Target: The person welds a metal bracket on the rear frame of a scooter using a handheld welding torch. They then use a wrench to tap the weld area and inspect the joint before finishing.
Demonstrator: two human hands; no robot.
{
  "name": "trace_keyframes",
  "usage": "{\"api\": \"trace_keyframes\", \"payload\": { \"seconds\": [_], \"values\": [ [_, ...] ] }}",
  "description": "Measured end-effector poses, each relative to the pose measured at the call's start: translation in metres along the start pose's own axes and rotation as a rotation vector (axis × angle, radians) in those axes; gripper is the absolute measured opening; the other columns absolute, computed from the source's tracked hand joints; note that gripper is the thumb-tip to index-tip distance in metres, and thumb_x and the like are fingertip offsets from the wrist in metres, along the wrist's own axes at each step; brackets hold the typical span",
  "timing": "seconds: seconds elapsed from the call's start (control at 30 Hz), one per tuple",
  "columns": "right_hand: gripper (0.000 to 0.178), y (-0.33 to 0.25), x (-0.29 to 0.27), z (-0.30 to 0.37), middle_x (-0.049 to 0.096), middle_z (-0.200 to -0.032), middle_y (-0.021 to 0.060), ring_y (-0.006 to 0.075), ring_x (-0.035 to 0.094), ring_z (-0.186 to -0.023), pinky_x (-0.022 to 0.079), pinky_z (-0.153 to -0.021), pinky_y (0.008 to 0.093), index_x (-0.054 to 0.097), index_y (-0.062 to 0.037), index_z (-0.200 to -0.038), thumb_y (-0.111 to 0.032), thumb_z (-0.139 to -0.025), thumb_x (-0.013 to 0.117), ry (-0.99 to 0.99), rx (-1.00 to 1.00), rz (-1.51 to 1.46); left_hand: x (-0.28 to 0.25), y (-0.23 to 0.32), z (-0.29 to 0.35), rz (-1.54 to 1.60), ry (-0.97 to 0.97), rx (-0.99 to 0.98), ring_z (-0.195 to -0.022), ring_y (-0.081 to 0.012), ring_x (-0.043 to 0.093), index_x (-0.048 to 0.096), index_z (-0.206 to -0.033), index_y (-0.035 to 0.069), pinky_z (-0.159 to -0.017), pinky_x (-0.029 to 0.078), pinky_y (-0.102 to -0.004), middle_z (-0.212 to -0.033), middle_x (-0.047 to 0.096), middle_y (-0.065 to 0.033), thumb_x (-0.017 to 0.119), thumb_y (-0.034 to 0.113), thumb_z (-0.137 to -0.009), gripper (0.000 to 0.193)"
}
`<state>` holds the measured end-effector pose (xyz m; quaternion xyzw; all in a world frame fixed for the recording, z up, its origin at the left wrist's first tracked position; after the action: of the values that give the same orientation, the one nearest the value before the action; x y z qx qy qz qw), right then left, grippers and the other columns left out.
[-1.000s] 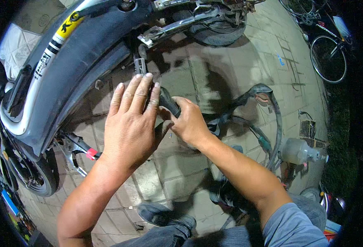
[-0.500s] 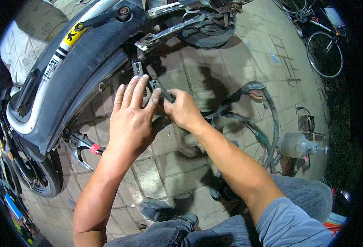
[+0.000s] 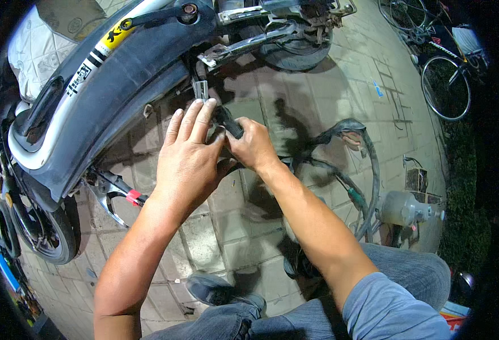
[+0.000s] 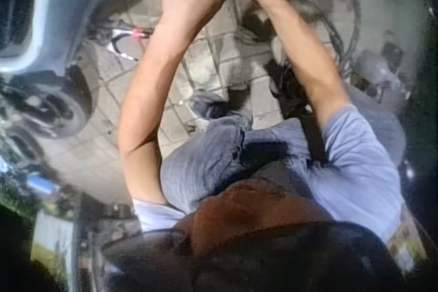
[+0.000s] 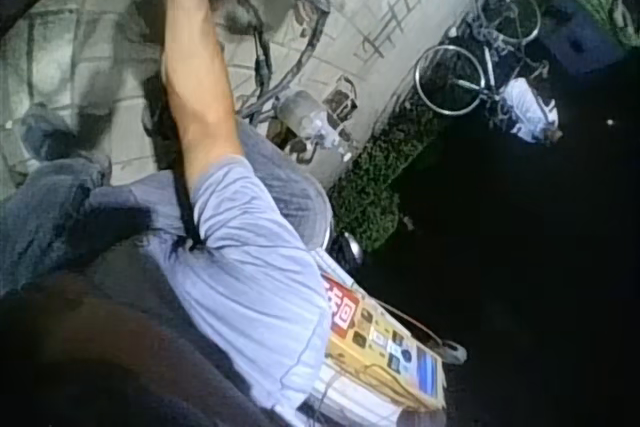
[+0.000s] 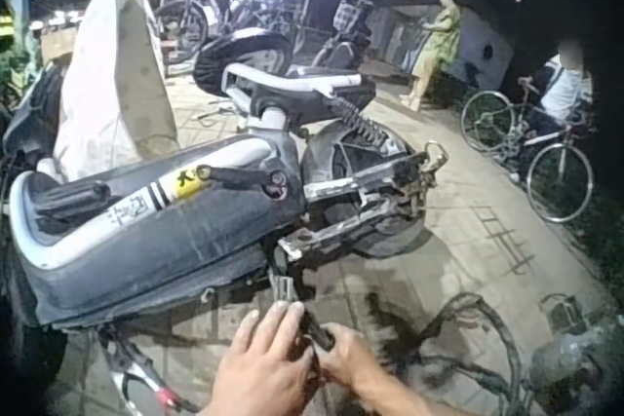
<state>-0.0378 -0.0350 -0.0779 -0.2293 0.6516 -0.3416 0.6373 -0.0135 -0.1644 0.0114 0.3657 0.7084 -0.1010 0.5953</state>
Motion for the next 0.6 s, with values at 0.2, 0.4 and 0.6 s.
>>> {"api": "trace_keyframes", "payload": {
  "seconds": [0.2,0.4,0.6],
  "values": [
    [0.033,-0.012,-0.006,-0.007,0.065,-0.088,0.0257,0.042,0.063,-0.083,0.05,-0.072,0.0438,0.064,0.0026,-0.088,-0.028,-0.08,0.071,0.078,-0.172,0.037,0.003,-0.002,0.001,-0.016,0.01,-0.003,-0.139,-0.0318,0.035,0.066,-0.11,0.005,-0.115,0.027,-0.0461,-0.147,0.04,-0.0167,0.069,0.035,-0.08,0.042],
    [0.032,-0.003,-0.005,0.012,0.065,-0.093,0.0256,0.0432,0.063,-0.09,0.052,-0.078,0.0443,0.065,0.0017,-0.1,-0.022,-0.08,0.071,0.061,-0.21,0.053,0.003,-0.001,0.001,-0.007,0.051,0.003,-0.138,-0.0322,0.036,0.068,-0.108,0.005,-0.115,0.026,-0.0461,-0.147,0.04,-0.017,0.066,0.028,-0.08,0.036],
    [0.029,0.003,-0.003,0.009,0.066,-0.095,0.0259,0.0433,0.063,-0.092,0.052,-0.079,0.0428,0.065,0.0024,-0.1,-0.02,-0.081,0.069,0.054,-0.03,0.024,0.001,-0.001,0.002,0.015,0.044,0.012,-0.137,-0.0325,0.037,0.069,-0.108,0.007,-0.115,0.026,-0.0472,-0.148,0.04,-0.0169,0.063,0.022,-0.08,0.032]
  ]
}}
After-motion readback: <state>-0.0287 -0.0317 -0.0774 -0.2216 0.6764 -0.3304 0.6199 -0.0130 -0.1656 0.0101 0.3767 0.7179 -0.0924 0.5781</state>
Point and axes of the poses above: each hand's wrist, its own z-axis away from the middle knuckle, its own x-axis out of the palm, y = z × x, the point moved 10 cm from there along -z, towards the middle knuckle
